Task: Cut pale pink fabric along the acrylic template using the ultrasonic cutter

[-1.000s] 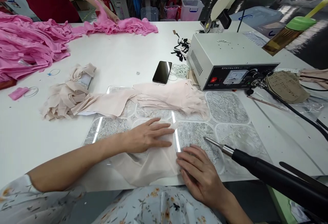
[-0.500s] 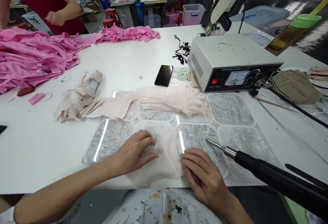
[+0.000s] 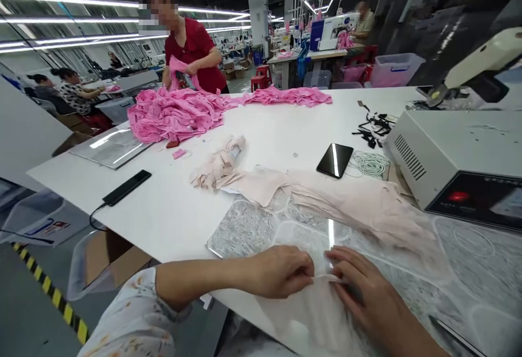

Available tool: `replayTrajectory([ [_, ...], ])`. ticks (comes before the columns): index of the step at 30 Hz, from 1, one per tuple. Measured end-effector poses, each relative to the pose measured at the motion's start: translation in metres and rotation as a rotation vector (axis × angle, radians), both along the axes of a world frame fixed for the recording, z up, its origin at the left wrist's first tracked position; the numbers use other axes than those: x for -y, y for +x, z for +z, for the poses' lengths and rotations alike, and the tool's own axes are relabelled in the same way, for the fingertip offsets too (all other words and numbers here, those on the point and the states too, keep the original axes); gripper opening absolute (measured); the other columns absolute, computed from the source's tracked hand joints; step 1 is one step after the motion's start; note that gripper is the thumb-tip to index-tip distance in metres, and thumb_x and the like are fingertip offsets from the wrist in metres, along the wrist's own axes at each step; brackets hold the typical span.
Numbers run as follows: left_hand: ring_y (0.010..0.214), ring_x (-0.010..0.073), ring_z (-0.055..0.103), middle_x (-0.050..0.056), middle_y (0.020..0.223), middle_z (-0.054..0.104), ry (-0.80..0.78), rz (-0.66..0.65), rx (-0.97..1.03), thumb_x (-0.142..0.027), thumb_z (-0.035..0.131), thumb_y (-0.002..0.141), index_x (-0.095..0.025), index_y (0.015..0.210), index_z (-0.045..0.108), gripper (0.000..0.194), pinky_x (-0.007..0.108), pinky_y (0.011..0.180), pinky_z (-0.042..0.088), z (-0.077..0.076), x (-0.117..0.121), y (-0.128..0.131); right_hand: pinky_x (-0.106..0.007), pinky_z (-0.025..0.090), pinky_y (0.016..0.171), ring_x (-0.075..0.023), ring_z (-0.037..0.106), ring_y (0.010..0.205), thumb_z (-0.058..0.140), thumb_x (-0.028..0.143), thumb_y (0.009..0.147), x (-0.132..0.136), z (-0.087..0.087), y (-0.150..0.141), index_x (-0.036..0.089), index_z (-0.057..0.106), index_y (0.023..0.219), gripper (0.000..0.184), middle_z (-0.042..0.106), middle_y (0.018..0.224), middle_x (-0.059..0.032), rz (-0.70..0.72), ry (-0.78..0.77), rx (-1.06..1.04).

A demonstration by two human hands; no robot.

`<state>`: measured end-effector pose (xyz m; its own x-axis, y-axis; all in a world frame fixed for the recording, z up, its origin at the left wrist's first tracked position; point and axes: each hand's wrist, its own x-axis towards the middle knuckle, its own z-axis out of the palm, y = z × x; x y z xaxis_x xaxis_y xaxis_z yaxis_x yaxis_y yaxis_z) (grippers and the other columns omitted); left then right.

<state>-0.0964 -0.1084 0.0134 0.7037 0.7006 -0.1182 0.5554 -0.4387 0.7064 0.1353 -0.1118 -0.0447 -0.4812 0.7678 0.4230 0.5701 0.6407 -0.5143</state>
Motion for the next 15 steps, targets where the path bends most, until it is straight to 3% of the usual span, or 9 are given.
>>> replayTrajectory([
  [3,0.065,0.0088,0.052,-0.002,0.076,0.057,-0.121,0.043,0.061,-0.019,0.056,0.092,-0.017,0.097,0.056,0.005,0.016,0.06,0.044,0.004,-0.005,-0.016,-0.029,0.056,0.066,-0.0189,0.066,0.078,0.052,0.03,0.086,0.0,0.017,-0.002,0.024,0.06,0.076,0.014,0.07,0.085,-0.0038,0.012,-0.339,-0.008],
  [6,0.06,0.0079,0.047,-0.004,0.07,0.051,-0.207,0.073,0.111,-0.029,0.062,0.09,-0.016,0.103,0.059,0.019,0.015,0.054,0.04,0.005,-0.016,-0.04,-0.025,0.044,0.052,-0.0142,0.053,0.058,0.051,0.04,0.086,-0.004,0.042,-0.013,0.022,0.058,0.072,0.023,0.057,0.063,0.0008,-0.03,-0.624,-0.027],
  [10,0.052,0.0074,0.034,-0.007,0.06,0.037,-0.228,0.166,0.121,-0.041,0.061,0.087,-0.014,0.097,0.065,0.029,0.017,0.047,0.029,0.007,-0.037,-0.087,-0.025,0.039,0.052,-0.0126,0.047,0.055,0.055,0.036,0.079,-0.024,0.062,-0.049,0.021,0.053,0.066,0.02,0.051,0.058,0.003,-0.074,-0.828,-0.179],
  [15,0.049,0.0074,0.033,-0.006,0.054,0.039,-0.16,0.294,0.032,-0.046,0.06,0.085,-0.012,0.079,0.064,0.035,0.018,0.045,0.027,0.016,-0.07,-0.149,-0.027,0.048,0.053,-0.014,0.057,0.05,0.05,0.029,0.078,-0.059,0.051,-0.1,0.021,0.057,0.075,0.011,0.057,0.055,0.0029,-0.098,-0.852,-0.197],
])
